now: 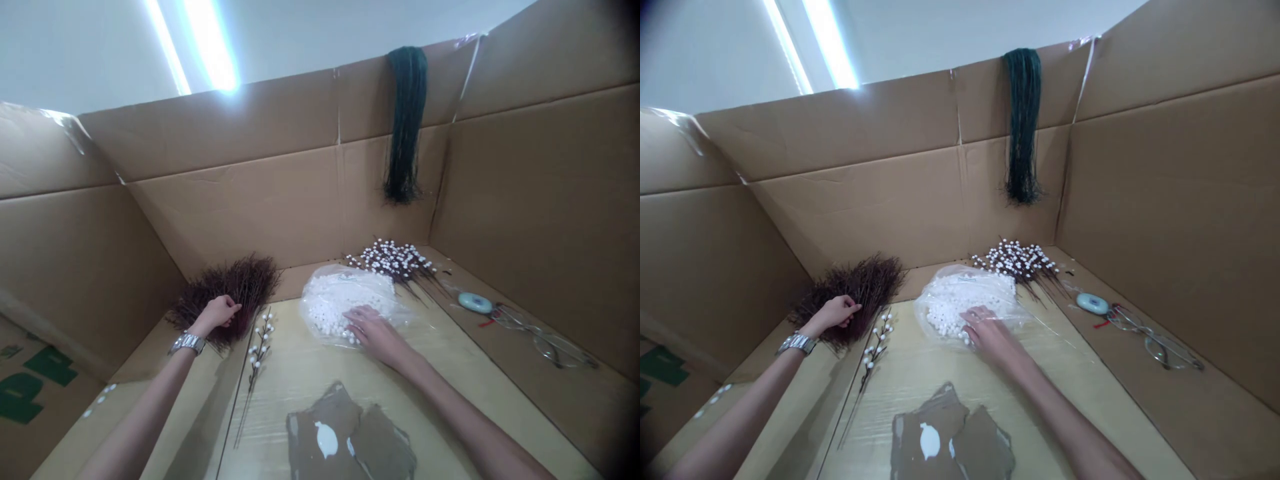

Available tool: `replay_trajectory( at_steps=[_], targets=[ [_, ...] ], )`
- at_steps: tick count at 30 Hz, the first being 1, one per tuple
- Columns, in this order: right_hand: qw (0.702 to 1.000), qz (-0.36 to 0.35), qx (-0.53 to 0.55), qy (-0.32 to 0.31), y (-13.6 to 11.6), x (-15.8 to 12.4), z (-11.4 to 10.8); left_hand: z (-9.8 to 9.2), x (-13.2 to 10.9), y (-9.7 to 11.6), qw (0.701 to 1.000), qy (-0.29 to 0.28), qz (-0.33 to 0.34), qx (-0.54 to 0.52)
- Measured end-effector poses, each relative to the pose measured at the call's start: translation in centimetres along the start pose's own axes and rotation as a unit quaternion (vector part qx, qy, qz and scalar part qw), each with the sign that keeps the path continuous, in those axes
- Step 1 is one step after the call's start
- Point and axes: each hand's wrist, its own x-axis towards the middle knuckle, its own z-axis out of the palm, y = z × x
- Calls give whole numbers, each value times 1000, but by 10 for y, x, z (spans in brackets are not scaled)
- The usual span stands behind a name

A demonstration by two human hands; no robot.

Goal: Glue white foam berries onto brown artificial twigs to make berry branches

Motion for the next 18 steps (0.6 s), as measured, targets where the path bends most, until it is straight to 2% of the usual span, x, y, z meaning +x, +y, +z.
replay_trajectory(
  at_steps=[4,7,10,12,15,18],
  targets=[
    [999,34,-6,-15,0,-1,-5,-3,1,8,999,18,6,45],
    [999,43,-4,-19,-18,-13,-17,-6,1,6,997,23,14,79],
    [998,55,-5,-21,-49,-47,-30,-11,1,3,995,22,24,96],
    [995,94,-8,-21,-72,-81,-35,-15,0,4,995,19,32,90],
    [985,171,-18,-11,-98,-129,-32,-25,-4,7,997,17,59,48],
    [980,196,-41,2,-108,-154,-20,-41,-14,9,991,45,117,-37]
  ],
)
